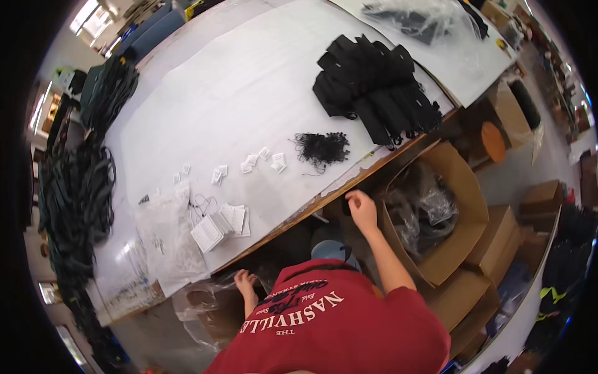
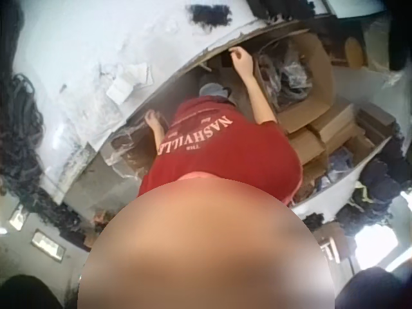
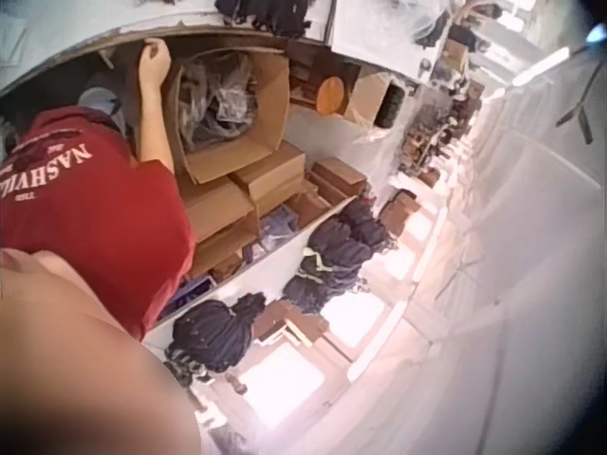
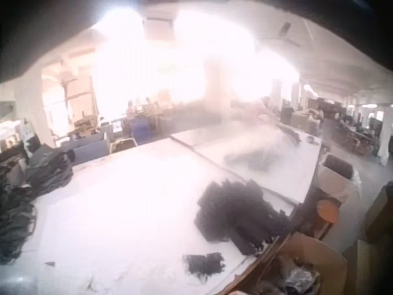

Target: The recorder is organizing black fabric pouches and placing them into a large cardboard box.

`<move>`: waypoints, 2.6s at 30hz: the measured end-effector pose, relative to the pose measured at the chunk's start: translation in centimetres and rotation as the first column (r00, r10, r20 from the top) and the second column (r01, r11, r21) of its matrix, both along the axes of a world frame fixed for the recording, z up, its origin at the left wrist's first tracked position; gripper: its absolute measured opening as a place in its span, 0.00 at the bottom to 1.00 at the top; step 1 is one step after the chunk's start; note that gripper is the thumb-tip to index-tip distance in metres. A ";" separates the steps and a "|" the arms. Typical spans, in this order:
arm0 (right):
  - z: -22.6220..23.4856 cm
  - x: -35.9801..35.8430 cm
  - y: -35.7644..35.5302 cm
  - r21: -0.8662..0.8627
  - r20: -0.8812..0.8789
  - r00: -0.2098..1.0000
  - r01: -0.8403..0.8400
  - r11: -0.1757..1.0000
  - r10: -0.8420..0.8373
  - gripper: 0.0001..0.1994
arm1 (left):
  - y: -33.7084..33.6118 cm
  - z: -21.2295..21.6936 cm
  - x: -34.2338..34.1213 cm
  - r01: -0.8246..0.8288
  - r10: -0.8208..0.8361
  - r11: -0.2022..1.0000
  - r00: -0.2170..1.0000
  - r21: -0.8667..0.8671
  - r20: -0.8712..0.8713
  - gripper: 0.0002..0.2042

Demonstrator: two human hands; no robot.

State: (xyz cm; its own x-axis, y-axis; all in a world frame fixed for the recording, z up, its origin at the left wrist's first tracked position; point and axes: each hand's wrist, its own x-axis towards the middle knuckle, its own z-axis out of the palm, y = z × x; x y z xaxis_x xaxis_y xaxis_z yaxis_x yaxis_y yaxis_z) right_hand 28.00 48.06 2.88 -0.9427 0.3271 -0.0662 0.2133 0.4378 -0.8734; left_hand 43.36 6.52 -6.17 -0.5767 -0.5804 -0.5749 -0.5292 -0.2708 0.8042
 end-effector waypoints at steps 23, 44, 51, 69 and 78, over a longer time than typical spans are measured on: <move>12.6 -11.5 0.1 -0.056 -0.190 0.856 -0.499 0.865 0.481 0.21 | 25.4 17.0 -30.1 0.664 -0.551 0.635 0.747 0.395 -0.371 0.24; 6.6 -22.2 3.2 -0.840 0.198 0.978 0.133 0.527 0.069 0.19 | 17.1 13.7 -43.6 0.377 -0.345 0.893 0.924 0.247 -0.164 0.31; -3.1 -33.4 -11.7 -0.938 0.339 0.848 0.269 0.219 0.408 0.14 | 16.7 10.7 -48.5 0.327 -0.322 0.945 0.937 0.015 -0.136 0.33; -1.9 -32.0 -14.7 -0.551 -0.028 0.887 -0.399 0.733 0.461 0.24 | 15.8 8.7 -47.0 0.294 -0.364 0.903 0.911 -0.314 -0.192 0.21; -2.4 -31.5 -13.9 -0.395 0.020 0.779 -0.570 0.720 0.627 0.25 | 15.7 10.2 -45.5 0.257 -0.506 0.556 0.859 -0.790 -0.076 0.29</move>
